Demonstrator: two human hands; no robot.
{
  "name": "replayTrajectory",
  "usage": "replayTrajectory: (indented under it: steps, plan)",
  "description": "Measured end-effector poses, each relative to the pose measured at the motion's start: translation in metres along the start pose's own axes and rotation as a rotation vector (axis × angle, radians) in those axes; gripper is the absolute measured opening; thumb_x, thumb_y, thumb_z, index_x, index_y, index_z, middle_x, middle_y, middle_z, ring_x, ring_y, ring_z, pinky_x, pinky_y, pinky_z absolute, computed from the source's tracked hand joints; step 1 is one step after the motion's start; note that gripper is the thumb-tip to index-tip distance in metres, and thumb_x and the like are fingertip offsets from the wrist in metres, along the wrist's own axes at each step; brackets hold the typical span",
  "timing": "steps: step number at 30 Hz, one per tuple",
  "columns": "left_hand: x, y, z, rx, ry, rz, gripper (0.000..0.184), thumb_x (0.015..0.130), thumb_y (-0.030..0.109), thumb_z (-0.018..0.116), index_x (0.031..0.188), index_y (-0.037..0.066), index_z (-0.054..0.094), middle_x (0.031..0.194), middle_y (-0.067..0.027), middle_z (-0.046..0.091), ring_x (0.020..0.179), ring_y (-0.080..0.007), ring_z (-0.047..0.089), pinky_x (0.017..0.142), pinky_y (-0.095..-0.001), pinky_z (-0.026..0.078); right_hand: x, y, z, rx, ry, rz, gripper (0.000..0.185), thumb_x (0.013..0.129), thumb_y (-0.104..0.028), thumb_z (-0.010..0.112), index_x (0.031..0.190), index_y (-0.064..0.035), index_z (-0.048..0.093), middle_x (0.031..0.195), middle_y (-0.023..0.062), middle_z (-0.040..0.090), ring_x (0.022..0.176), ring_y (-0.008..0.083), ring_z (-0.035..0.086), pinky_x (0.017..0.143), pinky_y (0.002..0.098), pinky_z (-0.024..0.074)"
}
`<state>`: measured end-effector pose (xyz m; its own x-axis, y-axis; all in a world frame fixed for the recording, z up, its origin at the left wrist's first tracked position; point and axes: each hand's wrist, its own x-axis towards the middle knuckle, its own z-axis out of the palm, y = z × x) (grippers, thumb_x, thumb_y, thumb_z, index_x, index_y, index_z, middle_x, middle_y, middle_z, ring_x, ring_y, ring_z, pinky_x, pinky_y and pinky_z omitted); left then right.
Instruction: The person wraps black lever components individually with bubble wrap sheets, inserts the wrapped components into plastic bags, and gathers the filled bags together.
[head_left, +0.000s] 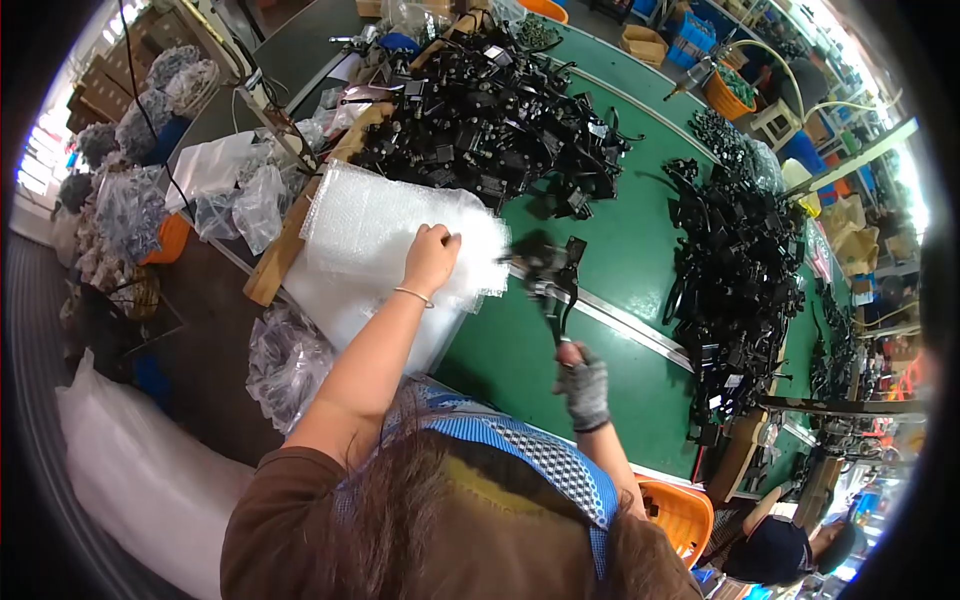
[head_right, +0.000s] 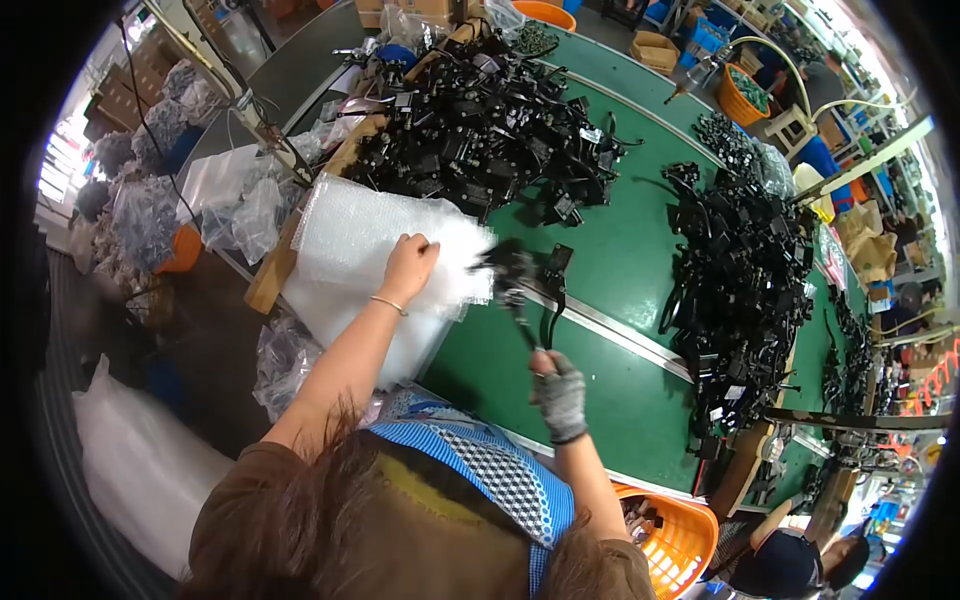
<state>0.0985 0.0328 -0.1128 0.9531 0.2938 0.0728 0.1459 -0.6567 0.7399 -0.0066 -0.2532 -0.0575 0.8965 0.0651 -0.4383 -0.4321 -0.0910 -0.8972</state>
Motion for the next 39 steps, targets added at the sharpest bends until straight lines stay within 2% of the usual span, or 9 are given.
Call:
replayTrajectory:
  steps: [5,13,17,21,25,29,32,36,39]
  plan:
    - [-0.004,-0.002,-0.013,-0.139,0.097,0.007,0.015,0.071,0.004,0.062,0.074,0.0,0.048,0.073,-0.016,0.052,0.07,-0.0319,0.052,0.065,-0.0391,0.044,0.051,0.006,0.075,0.158,-0.197,0.115,0.031,0.087,-0.037,0.058,0.086,-0.0058,0.059,0.056,-0.0039,0.043,0.044,0.006,0.041,0.038,0.0218,0.0391]
    - [0.001,-0.013,-0.008,-0.255,0.334,-0.111,0.023,0.075,0.008,0.06,0.097,0.003,0.058,0.079,-0.0106,0.053,0.068,-0.0211,0.054,0.064,-0.0314,0.045,0.045,0.01,0.074,-0.567,0.032,-0.319,0.031,0.088,-0.035,0.055,0.083,-0.0055,0.06,0.059,0.0122,0.056,0.052,0.0282,0.055,0.051,0.0375,0.0415]
    - [0.009,-0.016,-0.024,-0.185,0.056,-0.148,0.019,0.082,0.008,0.058,0.1,0.001,0.059,0.085,-0.013,0.053,0.074,-0.0226,0.055,0.066,-0.0341,0.045,0.048,0.005,0.075,-0.953,0.017,-0.535,0.031,0.088,-0.037,0.054,0.083,-0.0068,0.06,0.064,0.0151,0.059,0.057,0.032,0.058,0.054,0.0413,0.0431]
    - [-0.008,0.008,-0.051,-0.102,0.153,0.459,0.009,0.085,0.005,0.053,0.092,0.002,0.056,0.083,-0.0149,0.053,0.071,-0.0302,0.055,0.063,-0.037,0.045,0.054,0.014,0.072,-0.272,-0.179,-0.119,0.034,0.087,-0.04,0.056,0.085,-0.0059,0.057,0.055,0.0043,0.052,0.046,0.0177,0.05,0.048,0.0327,0.0432]
    - [-0.039,0.03,-0.084,0.148,0.195,0.578,0.009,0.084,0.004,0.055,0.092,0.002,0.055,0.082,-0.0136,0.055,0.064,-0.0278,0.054,0.059,-0.0348,0.046,0.035,-0.013,0.072,0.712,-0.553,0.419,0.027,0.087,-0.035,0.059,0.085,-0.0076,0.057,0.051,-0.0043,0.037,0.041,0.0084,0.036,0.041,0.0267,0.0392]
    - [-0.032,0.056,-0.076,-0.388,0.385,0.191,0.012,0.085,0.002,0.052,0.096,0.004,0.056,0.083,-0.0138,0.057,0.066,-0.0285,0.055,0.063,-0.0323,0.046,0.006,-0.022,0.109,-0.119,-0.116,-0.087,0.027,0.089,-0.032,0.057,0.082,-0.006,0.059,0.056,-0.0022,0.049,0.045,0.0093,0.046,0.043,0.0238,0.0399]
    - [-0.029,0.078,-0.102,-0.236,0.245,0.298,0.013,0.083,0.001,0.053,0.095,0.003,0.057,0.084,-0.0139,0.059,0.066,-0.0304,0.056,0.064,-0.0329,0.047,0.014,0.003,0.098,-0.539,0.137,-0.599,0.032,0.089,-0.038,0.056,0.086,-0.0055,0.059,0.056,0.0006,0.049,0.048,0.0101,0.049,0.044,0.0295,0.039]
    - [-0.045,0.082,-0.113,0.142,0.186,0.745,0.02,0.071,0.0,0.061,0.09,0.008,0.059,0.076,-0.0088,0.055,0.069,-0.0284,0.054,0.062,-0.039,0.045,-0.015,-0.052,0.08,-0.073,-0.126,-0.012,0.024,0.089,-0.028,0.057,0.085,-0.0047,0.06,0.059,0.01,0.053,0.05,0.021,0.051,0.049,0.0337,0.042]
    - [-0.049,0.076,-0.104,0.115,0.259,0.723,0.017,0.075,0.001,0.059,0.091,0.005,0.058,0.08,-0.0112,0.056,0.072,-0.0303,0.055,0.062,-0.0391,0.045,-0.022,-0.038,0.078,-0.46,0.108,-0.363,0.025,0.088,-0.03,0.058,0.082,-0.0055,0.06,0.055,0.003,0.049,0.047,0.0145,0.045,0.045,0.0276,0.0397]
